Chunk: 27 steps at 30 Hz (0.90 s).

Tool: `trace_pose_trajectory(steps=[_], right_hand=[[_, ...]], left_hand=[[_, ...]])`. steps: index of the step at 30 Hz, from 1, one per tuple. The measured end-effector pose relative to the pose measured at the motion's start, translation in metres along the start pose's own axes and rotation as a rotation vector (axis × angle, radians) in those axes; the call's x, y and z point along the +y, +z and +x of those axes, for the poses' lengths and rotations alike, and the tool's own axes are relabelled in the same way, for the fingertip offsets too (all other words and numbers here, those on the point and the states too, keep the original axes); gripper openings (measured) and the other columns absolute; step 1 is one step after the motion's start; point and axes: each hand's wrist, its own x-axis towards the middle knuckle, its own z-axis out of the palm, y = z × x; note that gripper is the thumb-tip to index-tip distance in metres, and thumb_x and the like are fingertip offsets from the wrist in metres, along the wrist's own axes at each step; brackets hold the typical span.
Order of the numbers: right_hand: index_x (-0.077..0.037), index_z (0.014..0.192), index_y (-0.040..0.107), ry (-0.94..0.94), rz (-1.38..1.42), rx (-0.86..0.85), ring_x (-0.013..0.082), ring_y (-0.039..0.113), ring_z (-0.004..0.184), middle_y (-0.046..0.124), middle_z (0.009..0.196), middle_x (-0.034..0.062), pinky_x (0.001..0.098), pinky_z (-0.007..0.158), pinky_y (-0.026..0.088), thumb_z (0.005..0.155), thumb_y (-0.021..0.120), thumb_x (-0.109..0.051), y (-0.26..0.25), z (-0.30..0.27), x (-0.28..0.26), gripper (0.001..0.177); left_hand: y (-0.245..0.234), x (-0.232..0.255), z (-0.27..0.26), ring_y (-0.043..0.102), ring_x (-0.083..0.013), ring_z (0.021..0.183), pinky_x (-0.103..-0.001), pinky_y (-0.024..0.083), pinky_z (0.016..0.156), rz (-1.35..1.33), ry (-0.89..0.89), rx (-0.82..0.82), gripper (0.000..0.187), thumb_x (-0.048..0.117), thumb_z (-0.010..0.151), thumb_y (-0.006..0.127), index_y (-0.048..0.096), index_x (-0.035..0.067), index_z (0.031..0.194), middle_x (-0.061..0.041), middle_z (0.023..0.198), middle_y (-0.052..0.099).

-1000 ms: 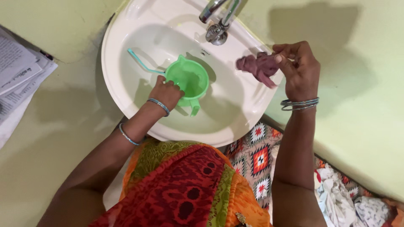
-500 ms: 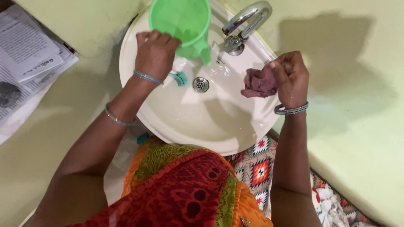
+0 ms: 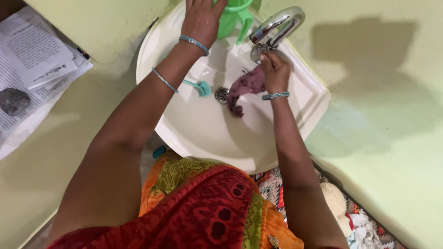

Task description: The person cleans a white corner washbasin by pouring water from a green mug, scrubbing the surface with a small brush, and wiping the basin, faucet, and adjacent tiles with a cloth.

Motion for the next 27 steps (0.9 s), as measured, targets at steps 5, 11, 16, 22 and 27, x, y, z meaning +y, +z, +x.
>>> trace_pose_trajectory(steps=[5,11,16,22,27], right_hand=[[0.001,0.093,0.072,-0.063,-0.348,0.049,0.0352,0.062,0.067,0.066,0.077,0.0192,0.0453,0.066,0.050,0.097,0.075,-0.016,0.021,0.015,0.012,0.018],[-0.003,0.079,0.074,-0.395,-0.770,-0.068,0.0409,0.068,0.070,0.070,0.077,0.0212,0.0515,0.061,0.053,0.082,0.074,-0.009,0.046,0.054,0.029,0.007],[-0.004,0.083,0.076,-0.405,-0.635,-0.090,0.0390,0.067,0.064,0.069,0.073,0.0188,0.0488,0.055,0.052,0.085,0.077,-0.012,0.044,0.050,-0.001,0.009],[-0.007,0.101,0.076,-0.079,-0.272,-0.334,0.0283,0.062,0.057,0.064,0.063,0.0156,0.0418,0.060,0.048,0.091,0.079,-0.017,0.030,0.024,-0.053,0.015],[-0.007,0.095,0.076,-0.361,-0.146,-0.383,0.0189,0.069,0.070,0.075,0.084,0.0100,0.0360,0.068,0.055,0.096,0.076,-0.016,0.034,0.016,-0.058,0.009]], left_hand=[[-0.027,-0.002,-0.011,0.050,-0.0374,0.125,-0.054,0.037,0.103,-0.045,-0.058,-0.015,0.044,0.002,0.096,0.062,0.063,0.012,0.139,-0.017,0.134,0.056],[-0.027,-0.006,-0.018,0.045,-0.0374,0.131,-0.056,0.033,0.106,0.045,-0.081,0.016,0.056,-0.001,0.090,0.061,0.062,0.015,0.143,-0.017,0.140,0.052],[-0.015,0.027,-0.076,0.049,-0.0372,0.127,-0.053,0.039,0.104,-0.331,-0.518,0.074,0.041,0.003,0.087,0.065,0.059,0.008,0.127,-0.018,0.133,0.052],[0.037,0.070,-0.138,0.060,-0.0212,0.111,-0.039,0.048,0.087,-1.212,-0.403,-0.207,0.047,0.004,0.086,0.079,0.054,-0.001,0.126,-0.010,0.119,0.064],[0.097,0.057,-0.167,0.063,-0.0102,0.067,-0.026,0.048,0.055,-1.449,-0.922,-0.328,0.027,0.003,0.086,0.067,0.068,0.004,0.114,-0.001,0.088,0.071]])
